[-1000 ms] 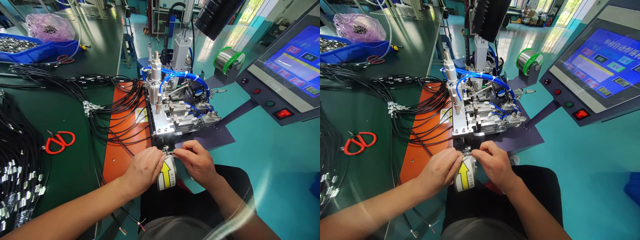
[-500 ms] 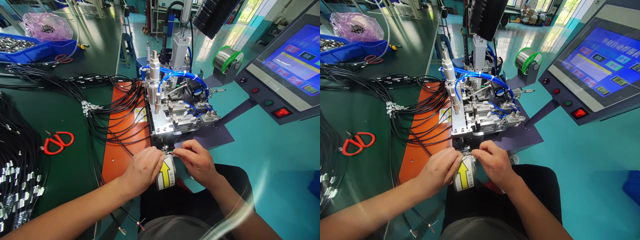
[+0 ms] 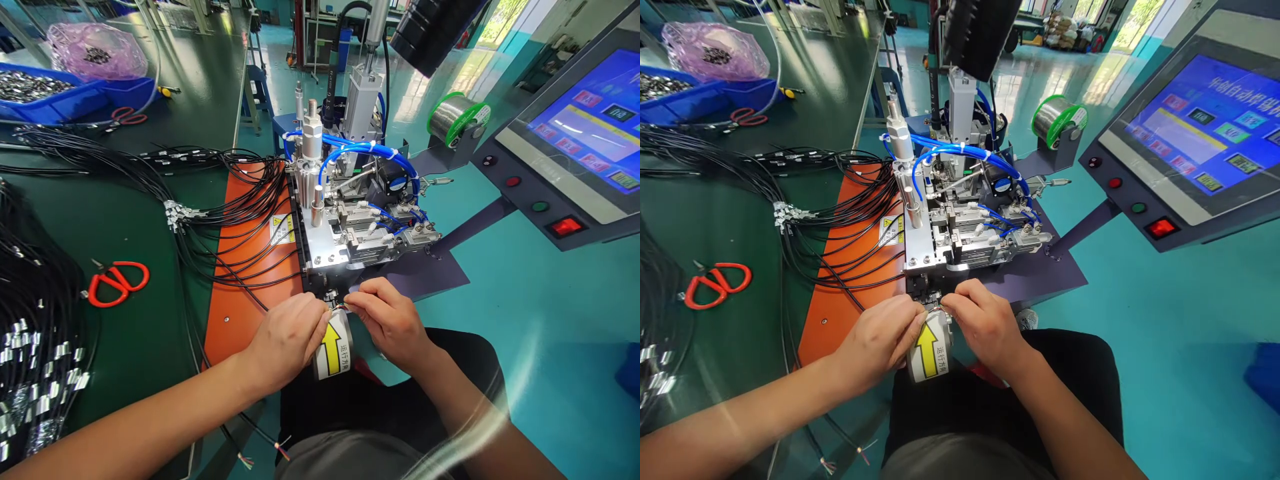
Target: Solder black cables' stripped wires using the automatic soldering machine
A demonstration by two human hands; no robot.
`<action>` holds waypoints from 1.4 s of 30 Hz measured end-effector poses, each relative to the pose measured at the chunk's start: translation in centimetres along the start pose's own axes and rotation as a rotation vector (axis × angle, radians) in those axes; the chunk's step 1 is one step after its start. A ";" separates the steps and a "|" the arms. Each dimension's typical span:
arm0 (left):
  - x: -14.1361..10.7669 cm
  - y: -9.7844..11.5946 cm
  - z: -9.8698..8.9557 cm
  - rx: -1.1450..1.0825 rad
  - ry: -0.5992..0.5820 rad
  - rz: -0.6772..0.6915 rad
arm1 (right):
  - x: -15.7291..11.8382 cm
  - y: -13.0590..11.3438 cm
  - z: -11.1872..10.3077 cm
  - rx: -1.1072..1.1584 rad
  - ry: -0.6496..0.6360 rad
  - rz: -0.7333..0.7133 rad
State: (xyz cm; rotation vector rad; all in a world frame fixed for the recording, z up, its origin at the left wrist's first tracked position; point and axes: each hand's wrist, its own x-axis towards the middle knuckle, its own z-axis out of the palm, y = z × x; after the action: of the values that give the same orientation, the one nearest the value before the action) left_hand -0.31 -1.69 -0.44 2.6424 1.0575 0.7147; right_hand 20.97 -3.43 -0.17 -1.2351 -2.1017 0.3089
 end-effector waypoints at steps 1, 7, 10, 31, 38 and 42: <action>0.0 0.0 0.0 -0.005 -0.002 -0.002 | 0.1 -0.1 0.0 -0.001 -0.006 0.007; 0.2 0.0 -0.2 -0.053 -0.025 -0.003 | 1.1 -0.5 -0.1 0.081 -0.113 0.073; 0.1 -0.1 -0.3 -0.091 -0.026 0.001 | 1.6 -0.5 -0.3 0.226 -0.146 0.155; -0.1 -0.2 0.0 -0.154 -0.045 -0.097 | 0.0 -0.5 -0.8 0.521 -0.118 0.435; -0.3 -0.3 0.1 -0.136 -0.049 -0.091 | 0.5 -0.8 -0.6 0.387 -0.102 0.330; -0.2 -0.2 0.0 -0.132 -0.036 -0.087 | 0.7 -0.9 -0.4 0.358 -0.097 0.323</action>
State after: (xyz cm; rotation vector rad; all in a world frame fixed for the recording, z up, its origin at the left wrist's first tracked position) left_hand -0.56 -1.65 -0.64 2.4728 1.0704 0.6915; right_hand 20.35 -3.38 0.87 -1.3527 -1.8140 0.8641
